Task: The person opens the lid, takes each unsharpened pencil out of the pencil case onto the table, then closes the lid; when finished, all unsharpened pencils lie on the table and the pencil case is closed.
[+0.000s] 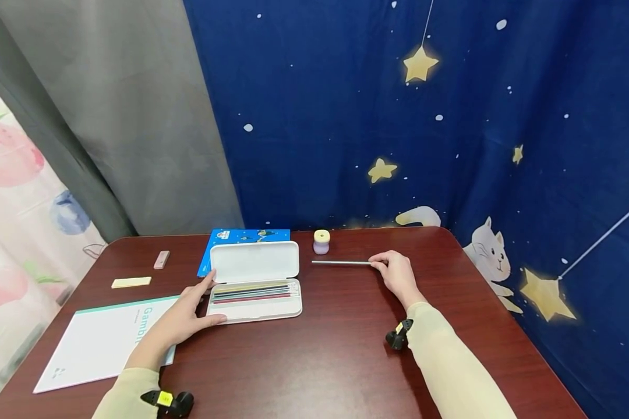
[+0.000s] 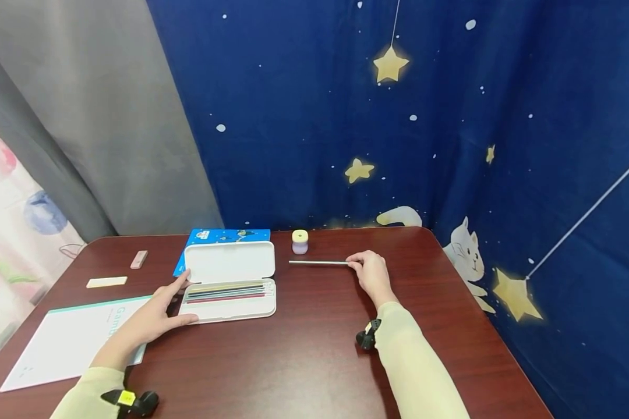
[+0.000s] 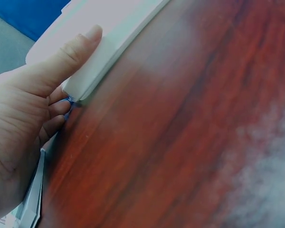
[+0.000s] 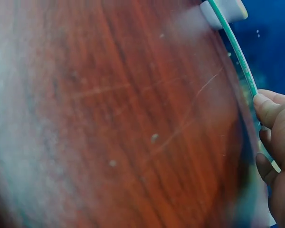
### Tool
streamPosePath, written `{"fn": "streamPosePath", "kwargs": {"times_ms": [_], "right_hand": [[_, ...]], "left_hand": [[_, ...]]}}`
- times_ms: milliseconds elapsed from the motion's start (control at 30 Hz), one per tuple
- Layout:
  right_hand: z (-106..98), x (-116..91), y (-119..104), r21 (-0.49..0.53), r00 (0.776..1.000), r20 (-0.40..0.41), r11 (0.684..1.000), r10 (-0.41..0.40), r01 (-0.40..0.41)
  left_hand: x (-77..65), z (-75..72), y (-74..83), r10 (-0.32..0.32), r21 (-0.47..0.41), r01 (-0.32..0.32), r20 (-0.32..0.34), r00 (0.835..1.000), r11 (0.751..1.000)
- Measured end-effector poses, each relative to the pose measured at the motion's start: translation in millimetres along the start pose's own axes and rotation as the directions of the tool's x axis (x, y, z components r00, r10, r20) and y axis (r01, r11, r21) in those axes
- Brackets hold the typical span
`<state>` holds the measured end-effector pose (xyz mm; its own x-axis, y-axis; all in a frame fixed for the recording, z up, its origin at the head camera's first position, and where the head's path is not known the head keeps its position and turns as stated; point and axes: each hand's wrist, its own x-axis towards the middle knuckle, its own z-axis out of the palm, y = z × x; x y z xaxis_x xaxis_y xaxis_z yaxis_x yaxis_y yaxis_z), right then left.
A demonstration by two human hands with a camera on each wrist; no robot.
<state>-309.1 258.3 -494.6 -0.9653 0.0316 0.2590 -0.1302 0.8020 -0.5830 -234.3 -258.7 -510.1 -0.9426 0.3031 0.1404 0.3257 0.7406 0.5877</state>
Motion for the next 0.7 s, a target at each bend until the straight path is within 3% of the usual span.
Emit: {"fn": "streamPosePath", "kwargs": {"times_ms": [367, 700], "right_hand": [[6.6, 6.3, 11.1, 0.006, 0.993, 0.061, 0.995, 0.100, -0.100], [4.9, 14.5, 7.6, -0.012, 0.994, 0.070, 0.996, 0.086, -0.085]], "left_hand": [[-2.6, 5.3, 2.2, 0.008, -0.010, -0.008, -0.003, 1.000, 1.000], [-0.5, 2.7, 1.1, 0.022, 0.003, -0.021, -0.026, 0.999, 1.000]]}}
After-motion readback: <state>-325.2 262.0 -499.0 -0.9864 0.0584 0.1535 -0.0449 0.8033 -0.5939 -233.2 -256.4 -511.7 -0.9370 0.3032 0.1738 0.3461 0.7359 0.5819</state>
